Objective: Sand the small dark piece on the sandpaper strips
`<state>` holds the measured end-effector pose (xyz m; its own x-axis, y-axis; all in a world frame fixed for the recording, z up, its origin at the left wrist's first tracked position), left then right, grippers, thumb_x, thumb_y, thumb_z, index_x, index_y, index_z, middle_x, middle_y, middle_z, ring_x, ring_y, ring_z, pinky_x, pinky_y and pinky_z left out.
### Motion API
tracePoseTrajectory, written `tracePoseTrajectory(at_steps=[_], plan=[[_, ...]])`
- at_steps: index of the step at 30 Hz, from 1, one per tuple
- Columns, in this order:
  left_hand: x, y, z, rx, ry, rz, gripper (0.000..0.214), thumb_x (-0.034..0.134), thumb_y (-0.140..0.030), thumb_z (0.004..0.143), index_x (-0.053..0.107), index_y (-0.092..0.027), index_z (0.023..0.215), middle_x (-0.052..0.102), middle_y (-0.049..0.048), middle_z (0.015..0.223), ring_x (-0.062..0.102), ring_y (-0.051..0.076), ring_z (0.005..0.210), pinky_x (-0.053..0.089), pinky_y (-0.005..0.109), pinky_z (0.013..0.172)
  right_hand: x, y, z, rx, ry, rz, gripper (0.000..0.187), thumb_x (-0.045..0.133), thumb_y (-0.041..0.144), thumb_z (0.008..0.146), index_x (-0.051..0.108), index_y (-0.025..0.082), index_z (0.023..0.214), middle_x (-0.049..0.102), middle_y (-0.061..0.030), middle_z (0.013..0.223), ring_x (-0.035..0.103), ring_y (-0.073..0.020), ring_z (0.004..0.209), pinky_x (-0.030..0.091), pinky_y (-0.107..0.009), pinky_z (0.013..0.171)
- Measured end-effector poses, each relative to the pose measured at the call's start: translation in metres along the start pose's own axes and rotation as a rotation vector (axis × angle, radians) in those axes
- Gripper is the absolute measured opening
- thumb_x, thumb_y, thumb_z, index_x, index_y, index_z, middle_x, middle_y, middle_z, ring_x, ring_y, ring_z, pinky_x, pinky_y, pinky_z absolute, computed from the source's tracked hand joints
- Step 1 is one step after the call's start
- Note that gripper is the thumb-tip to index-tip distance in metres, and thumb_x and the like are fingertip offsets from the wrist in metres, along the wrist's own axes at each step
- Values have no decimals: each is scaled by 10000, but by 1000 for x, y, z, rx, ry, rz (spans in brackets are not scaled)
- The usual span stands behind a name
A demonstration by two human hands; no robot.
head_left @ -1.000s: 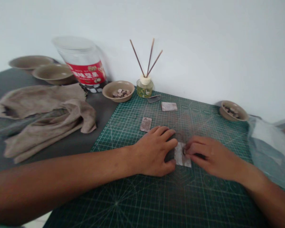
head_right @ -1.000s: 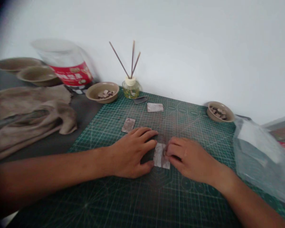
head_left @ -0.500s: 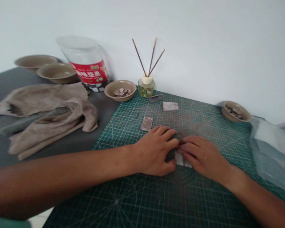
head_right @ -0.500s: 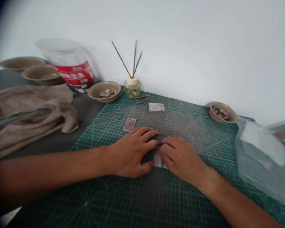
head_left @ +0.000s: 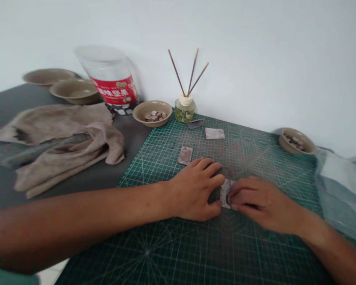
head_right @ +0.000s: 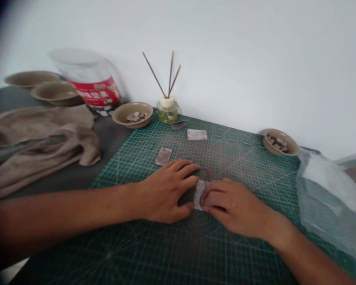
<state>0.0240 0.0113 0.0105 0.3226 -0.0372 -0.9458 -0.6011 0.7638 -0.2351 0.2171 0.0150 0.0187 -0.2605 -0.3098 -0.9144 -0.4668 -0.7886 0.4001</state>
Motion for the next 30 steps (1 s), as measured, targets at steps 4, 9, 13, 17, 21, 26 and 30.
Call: tracePoseTrajectory(at_steps=[4,9,13,17,21,26,30], plan=[[0,0,0,0,-7,4,431,600,-475,837,606,-153,1122,516,150,1408,449,352,1309,358,496,1119,-5,-3,1,86,-106,-123,162,531,191,987,692,204,983,697,-52,1060,635,-210,955,446,-376,834],[1,1,0,-2,-7,3,413,591,-490,845,609,-161,1094,508,150,1421,452,353,1308,366,492,1110,-5,2,-1,31,74,-54,155,551,216,981,697,236,933,702,-21,995,640,-185,899,445,-350,829],[1,0,0,-3,0,14,417,594,-480,842,605,-156,1104,509,154,1416,447,351,1315,358,489,1118,-8,1,1,86,-57,-118,160,539,191,975,698,211,972,700,-58,1036,636,-209,937,446,-373,852],[0,0,0,-11,4,16,411,610,-471,833,605,-156,1098,508,155,1418,449,350,1314,365,487,1112,-7,-1,2,79,48,-69,141,561,190,968,694,215,928,701,-41,999,638,-194,899,454,-361,829],[0,1,0,9,1,9,422,598,-479,838,607,-156,1110,513,154,1414,447,354,1314,365,497,1111,-4,0,4,78,-68,-46,127,562,205,979,685,218,950,702,-36,1034,632,-199,944,447,-370,844],[-1,1,1,0,0,18,421,608,-469,837,606,-153,1114,516,153,1406,453,347,1305,363,494,1114,-4,1,7,94,-29,-74,121,576,189,964,685,209,914,695,-38,981,620,-204,918,433,-377,843],[-1,0,1,5,11,7,405,602,-477,841,610,-155,1087,524,151,1392,457,345,1300,370,489,1106,-3,7,6,32,20,-30,129,566,211,977,692,217,948,693,-27,965,618,-196,911,422,-376,845]])
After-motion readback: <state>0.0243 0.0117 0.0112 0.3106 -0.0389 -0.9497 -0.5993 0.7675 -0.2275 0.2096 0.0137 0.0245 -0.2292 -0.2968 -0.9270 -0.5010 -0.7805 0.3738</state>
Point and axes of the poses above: each hand's wrist, its own z-axis towards the middle knuckle, its own x-axis out of the palm, y = z × x, the point moved 3 cm from there along z, towards the middle knuckle
